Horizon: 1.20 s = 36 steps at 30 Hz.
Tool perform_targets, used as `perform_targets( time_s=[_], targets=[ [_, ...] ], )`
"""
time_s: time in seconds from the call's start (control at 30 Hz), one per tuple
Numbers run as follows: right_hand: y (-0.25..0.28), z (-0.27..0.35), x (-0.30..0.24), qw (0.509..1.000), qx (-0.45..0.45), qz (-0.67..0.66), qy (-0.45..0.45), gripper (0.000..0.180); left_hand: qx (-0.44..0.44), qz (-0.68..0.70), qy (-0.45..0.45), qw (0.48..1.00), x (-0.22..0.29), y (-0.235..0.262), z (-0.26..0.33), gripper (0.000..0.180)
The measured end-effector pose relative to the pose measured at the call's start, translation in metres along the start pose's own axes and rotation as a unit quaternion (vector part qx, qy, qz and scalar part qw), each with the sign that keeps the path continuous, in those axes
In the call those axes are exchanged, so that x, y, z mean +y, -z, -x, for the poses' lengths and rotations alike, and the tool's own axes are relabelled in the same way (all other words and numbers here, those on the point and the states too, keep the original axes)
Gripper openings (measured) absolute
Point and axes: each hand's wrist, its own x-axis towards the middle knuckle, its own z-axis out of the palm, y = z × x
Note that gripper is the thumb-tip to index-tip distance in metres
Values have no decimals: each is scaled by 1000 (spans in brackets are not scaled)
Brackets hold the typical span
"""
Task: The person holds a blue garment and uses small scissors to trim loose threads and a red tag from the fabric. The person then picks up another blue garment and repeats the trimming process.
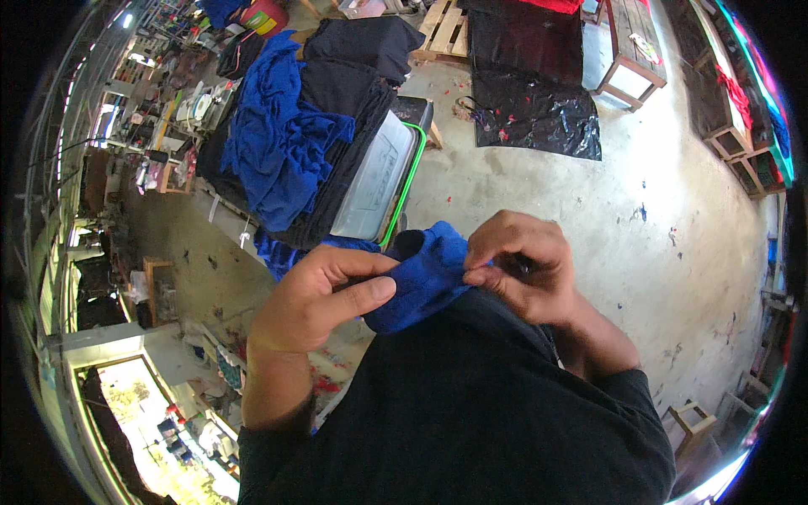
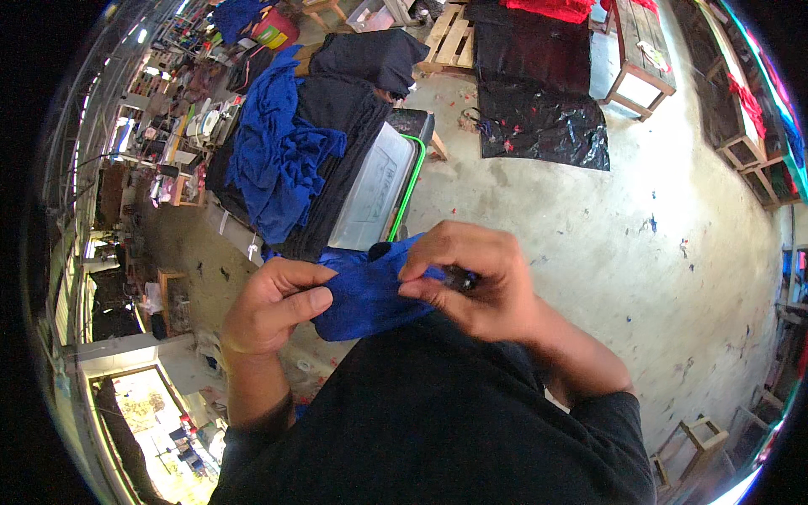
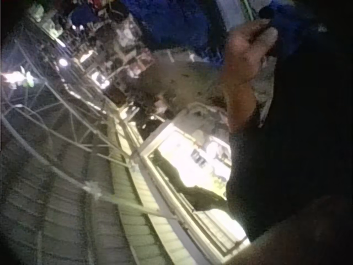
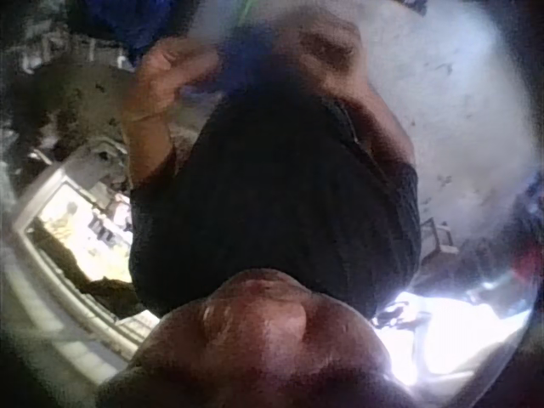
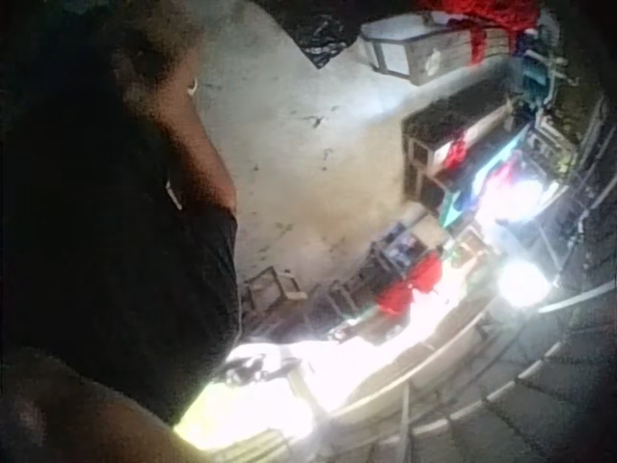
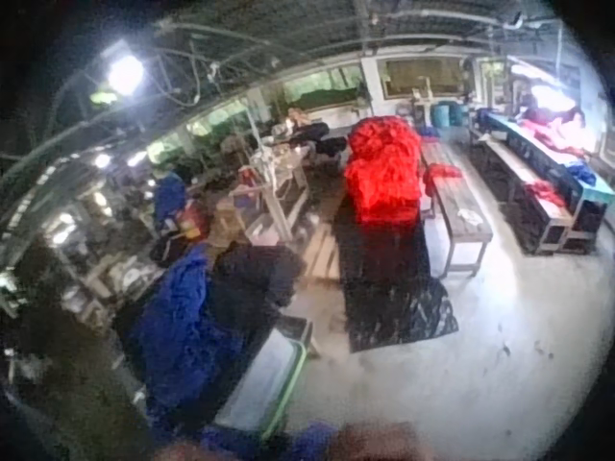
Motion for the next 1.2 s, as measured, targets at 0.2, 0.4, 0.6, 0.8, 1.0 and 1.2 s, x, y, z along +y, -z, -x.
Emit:
perform_targets(
  time_s=[0.2, 0.4, 0.6, 0.8, 1.0, 1.2],
  targets=[
    [-14, -3, -14, 990, -2, 112, 82, 38, -19, -28, -26, 999, 3, -5, -2, 25],
    [-12, -7, -13, 984, -27, 154, 88, 40, -13, -91, -44, 995, 10, -12, -1, 25],
    [-9, -11, -15, 965, -85, 232, 92, 37, 0, -196, -58, 979, 16, -18, -1, 26],
    [1, -12, -5, 993, -20, 101, 60, 21, 22, -157, -94, 983, 10, -19, 1, 26],
    [-19, -4, 1, 946, 150, -278, -71, 20, -12, -103, -62, 993, 4, -10, -14, 26],
    [-1, 2, 7, 933, 112, -321, -118, 15, -65, -221, -58, 971, -23, -8, -38, 30]
  ],
)
